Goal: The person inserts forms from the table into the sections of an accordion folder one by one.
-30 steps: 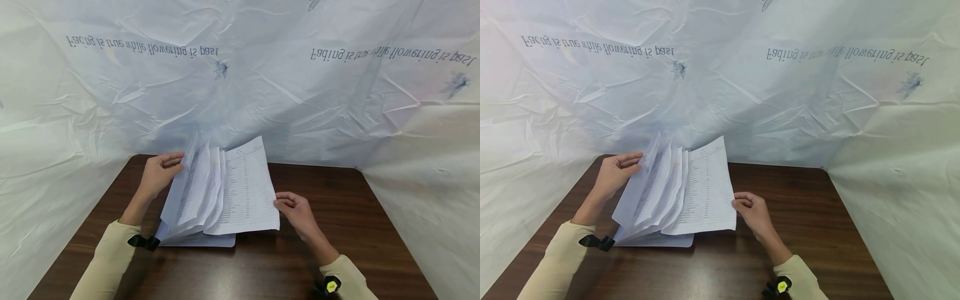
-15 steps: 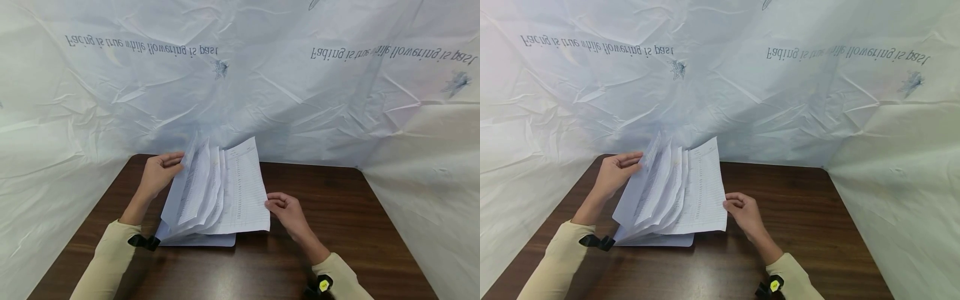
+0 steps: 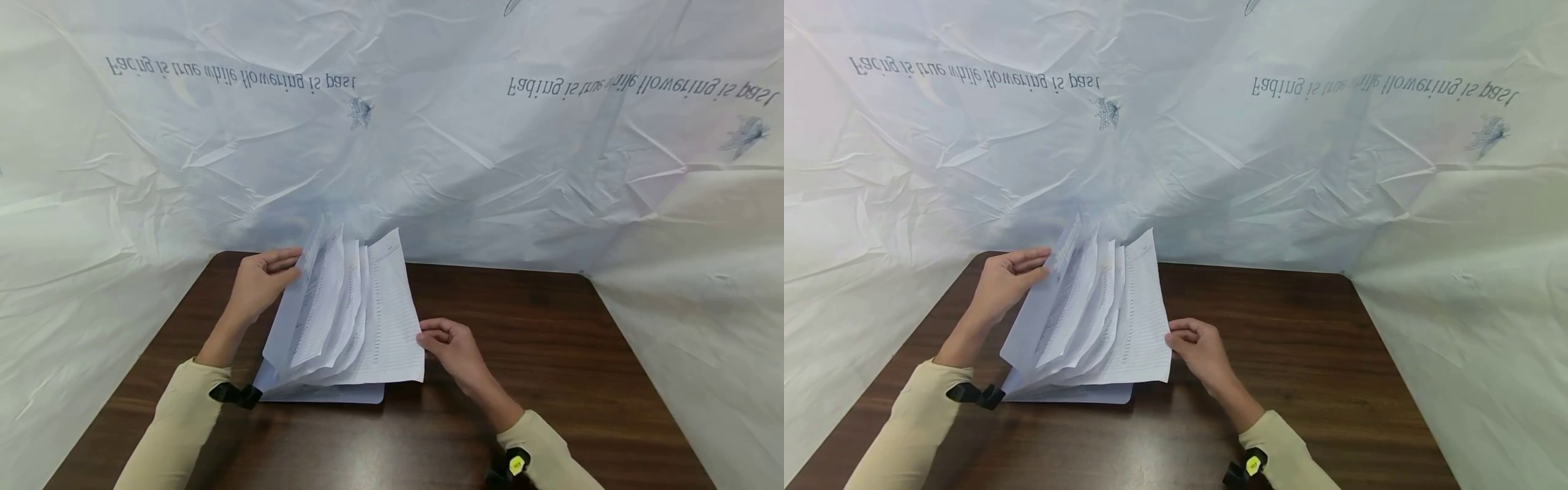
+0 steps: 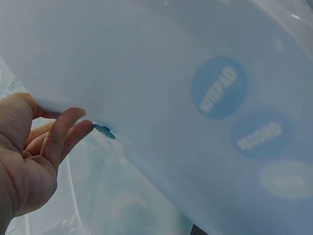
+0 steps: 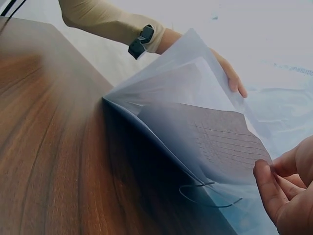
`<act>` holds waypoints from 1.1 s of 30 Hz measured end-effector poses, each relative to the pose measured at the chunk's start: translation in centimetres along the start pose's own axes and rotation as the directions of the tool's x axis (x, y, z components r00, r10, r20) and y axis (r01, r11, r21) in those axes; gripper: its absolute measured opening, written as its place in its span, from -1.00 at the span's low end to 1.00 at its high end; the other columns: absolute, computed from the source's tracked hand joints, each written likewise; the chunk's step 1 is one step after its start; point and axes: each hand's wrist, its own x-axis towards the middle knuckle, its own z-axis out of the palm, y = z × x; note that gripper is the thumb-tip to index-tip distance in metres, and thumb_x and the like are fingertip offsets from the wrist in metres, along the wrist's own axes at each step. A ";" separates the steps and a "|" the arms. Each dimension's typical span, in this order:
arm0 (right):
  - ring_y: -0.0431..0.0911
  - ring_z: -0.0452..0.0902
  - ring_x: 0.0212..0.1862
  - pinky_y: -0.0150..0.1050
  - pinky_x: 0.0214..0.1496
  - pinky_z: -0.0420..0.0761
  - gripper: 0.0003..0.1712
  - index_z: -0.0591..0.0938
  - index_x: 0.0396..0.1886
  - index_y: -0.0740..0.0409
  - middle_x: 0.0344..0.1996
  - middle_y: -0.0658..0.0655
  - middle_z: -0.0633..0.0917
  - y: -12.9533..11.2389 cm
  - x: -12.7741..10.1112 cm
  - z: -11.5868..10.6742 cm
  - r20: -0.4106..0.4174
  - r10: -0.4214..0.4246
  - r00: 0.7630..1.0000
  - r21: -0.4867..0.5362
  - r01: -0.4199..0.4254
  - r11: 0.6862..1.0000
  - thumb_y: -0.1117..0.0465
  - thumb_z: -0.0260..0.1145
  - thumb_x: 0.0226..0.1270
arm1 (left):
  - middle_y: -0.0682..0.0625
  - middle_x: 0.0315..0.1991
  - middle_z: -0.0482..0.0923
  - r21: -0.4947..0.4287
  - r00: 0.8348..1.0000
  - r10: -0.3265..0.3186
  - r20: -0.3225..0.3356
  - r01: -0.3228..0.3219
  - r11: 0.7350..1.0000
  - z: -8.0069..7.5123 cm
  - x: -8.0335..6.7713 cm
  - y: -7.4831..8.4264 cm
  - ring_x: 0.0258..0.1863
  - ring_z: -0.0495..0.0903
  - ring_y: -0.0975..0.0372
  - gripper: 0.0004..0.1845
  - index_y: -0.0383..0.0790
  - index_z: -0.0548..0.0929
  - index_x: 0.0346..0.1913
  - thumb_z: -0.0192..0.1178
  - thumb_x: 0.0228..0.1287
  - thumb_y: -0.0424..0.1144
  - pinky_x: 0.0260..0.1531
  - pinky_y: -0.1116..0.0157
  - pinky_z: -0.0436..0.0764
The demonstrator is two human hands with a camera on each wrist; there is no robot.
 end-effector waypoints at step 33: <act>-0.07 0.74 -0.12 -0.19 -0.10 0.75 -0.57 0.58 0.24 0.43 -0.13 0.34 0.77 1.4 2.4 5.4 0.146 -0.038 0.989 0.067 0.029 0.997 0.46 0.30 0.39 | -0.34 0.15 0.65 -0.032 1.000 0.013 0.004 -0.013 0.999 0.1 0.0 0.0 -0.04 0.68 0.44 -0.56 -0.39 0.62 0.28 0.31 0.37 -0.36 -0.16 0.49 0.67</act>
